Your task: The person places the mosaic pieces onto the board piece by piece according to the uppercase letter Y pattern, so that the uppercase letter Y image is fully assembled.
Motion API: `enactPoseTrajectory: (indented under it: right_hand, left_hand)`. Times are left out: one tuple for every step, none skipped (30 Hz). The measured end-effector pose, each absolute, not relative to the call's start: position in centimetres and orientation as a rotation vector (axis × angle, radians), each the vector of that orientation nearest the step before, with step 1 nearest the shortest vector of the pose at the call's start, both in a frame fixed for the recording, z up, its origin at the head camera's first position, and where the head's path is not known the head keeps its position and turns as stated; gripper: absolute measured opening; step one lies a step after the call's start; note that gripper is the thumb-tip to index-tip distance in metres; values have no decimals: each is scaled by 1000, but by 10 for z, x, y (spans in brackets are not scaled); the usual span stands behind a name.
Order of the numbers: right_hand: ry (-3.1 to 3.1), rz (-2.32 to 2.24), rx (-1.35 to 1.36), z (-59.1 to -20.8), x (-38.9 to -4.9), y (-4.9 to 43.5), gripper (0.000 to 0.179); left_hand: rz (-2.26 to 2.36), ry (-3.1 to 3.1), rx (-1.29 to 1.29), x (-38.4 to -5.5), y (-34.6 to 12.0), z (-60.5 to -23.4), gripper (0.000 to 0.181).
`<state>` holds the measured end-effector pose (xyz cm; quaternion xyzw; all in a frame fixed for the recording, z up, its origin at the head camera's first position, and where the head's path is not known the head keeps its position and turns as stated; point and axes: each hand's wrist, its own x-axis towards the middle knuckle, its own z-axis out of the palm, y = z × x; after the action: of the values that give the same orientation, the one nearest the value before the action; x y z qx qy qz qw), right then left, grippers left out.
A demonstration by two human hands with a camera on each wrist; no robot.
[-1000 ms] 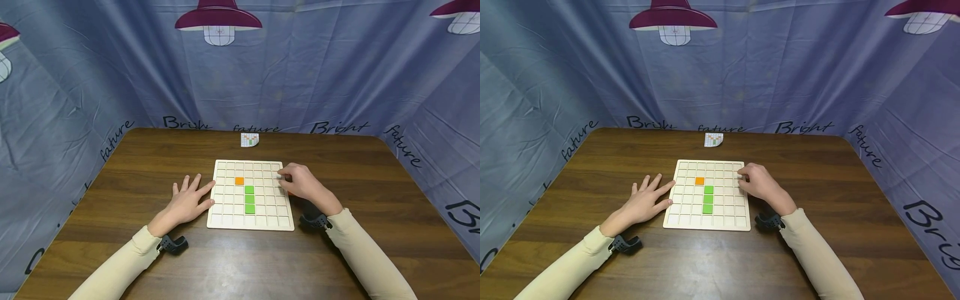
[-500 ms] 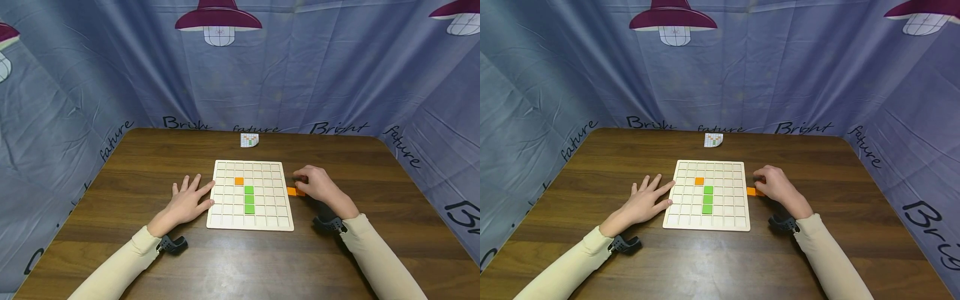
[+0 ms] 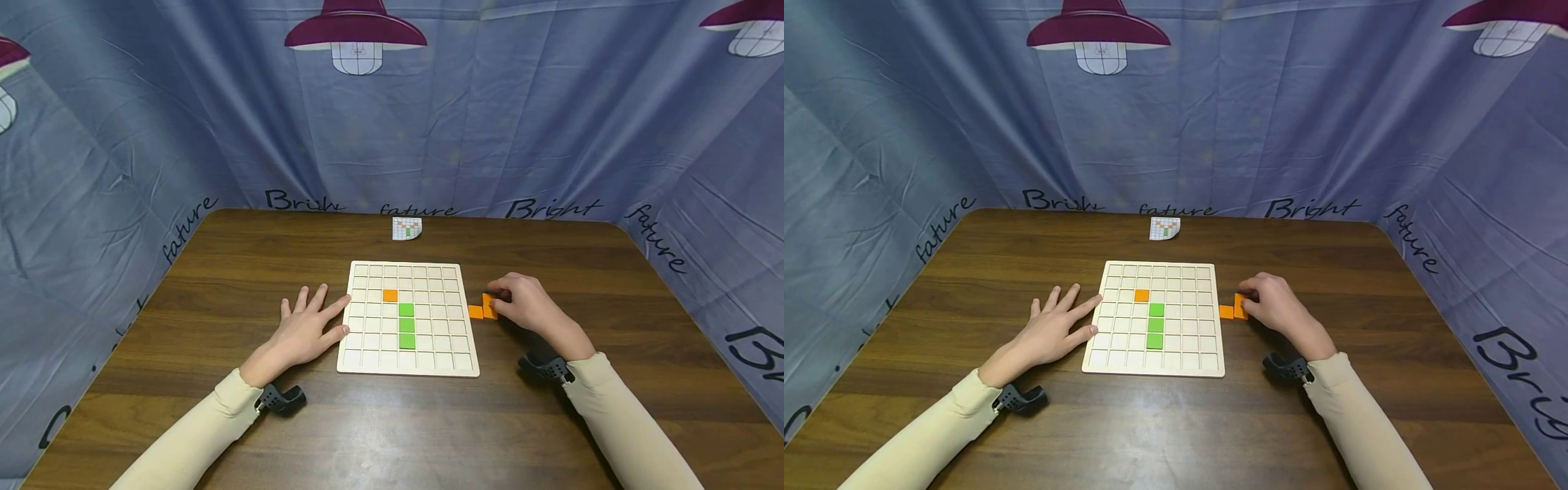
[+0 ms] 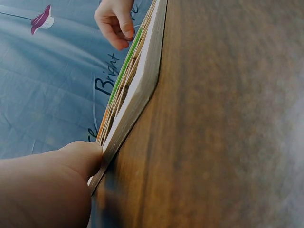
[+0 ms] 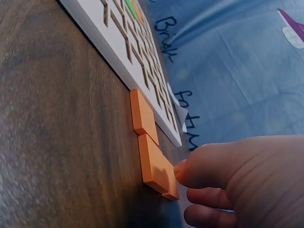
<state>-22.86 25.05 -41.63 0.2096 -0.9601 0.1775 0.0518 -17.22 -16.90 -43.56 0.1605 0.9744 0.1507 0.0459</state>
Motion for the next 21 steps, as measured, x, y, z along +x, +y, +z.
enactPoseTrajectory:
  right_hand:
    - [-2922, 537, 638, -416, -229, 251, 25]
    - [-2923, 537, 639, -416, -229, 251, 25]
    - [-2924, 537, 640, -417, -229, 251, 26]
    - [-2924, 535, 641, -417, -229, 251, 26]
    - [-2925, 536, 641, -417, -229, 251, 26]
    - [-2926, 537, 641, -417, -230, 251, 26]
    - [-2929, 537, 639, -418, -230, 251, 27]
    - [-2932, 538, 638, -418, -230, 251, 27]
    - [-2936, 539, 637, -419, -230, 251, 28]
    - [-2941, 539, 635, -419, -230, 251, 28]
    - [-2946, 541, 631, -420, -231, 251, 28]
    - [-2951, 541, 626, -420, -231, 252, 29]
    - [-2955, 543, 621, -421, -231, 252, 29]
    - [-2958, 544, 619, -421, -232, 252, 29]
    - [-2959, 548, 615, -422, -233, 252, 29]
    - [-2961, 550, 611, -422, -233, 253, 29]
    - [-2963, 552, 606, -422, -234, 253, 29]
    - [-2963, 554, 605, -423, -234, 253, 29]
    - [-2963, 555, 603, -423, -235, 253, 29]
    - [-2964, 556, 602, -422, -235, 253, 29]
    - [-2964, 558, 602, -422, -236, 253, 28]
  left_hand:
    - [460, 2974, 489, -172, -169, -436, 61]
    - [460, 2974, 489, -172, -169, -436, 61]
    - [460, 2974, 489, -172, -169, -436, 61]
    - [461, 2973, 488, -172, -169, -436, 61]
    - [462, 2973, 488, -172, -169, -436, 61]
    - [464, 2973, 489, -172, -169, -436, 61]
    - [465, 2973, 489, -172, -169, -436, 61]
    - [466, 2973, 489, -172, -169, -435, 61]
    - [468, 2973, 489, -172, -169, -435, 61]
    - [470, 2972, 489, -172, -169, -435, 61]
    - [470, 2972, 489, -172, -169, -435, 61]
    - [469, 2972, 489, -172, -169, -435, 61]
    - [469, 2972, 488, -172, -169, -435, 61]
    - [469, 2972, 488, -172, -169, -435, 61]
    - [469, 2973, 489, -172, -169, -435, 61]
    - [469, 2973, 491, -172, -169, -435, 61]
    - [468, 2974, 492, -172, -169, -435, 61]
    - [469, 2974, 492, -172, -169, -436, 61]
    - [470, 2974, 493, -172, -169, -436, 61]
    - [471, 2975, 494, -172, -169, -436, 61]
    - [473, 2977, 494, -172, -169, -436, 61]
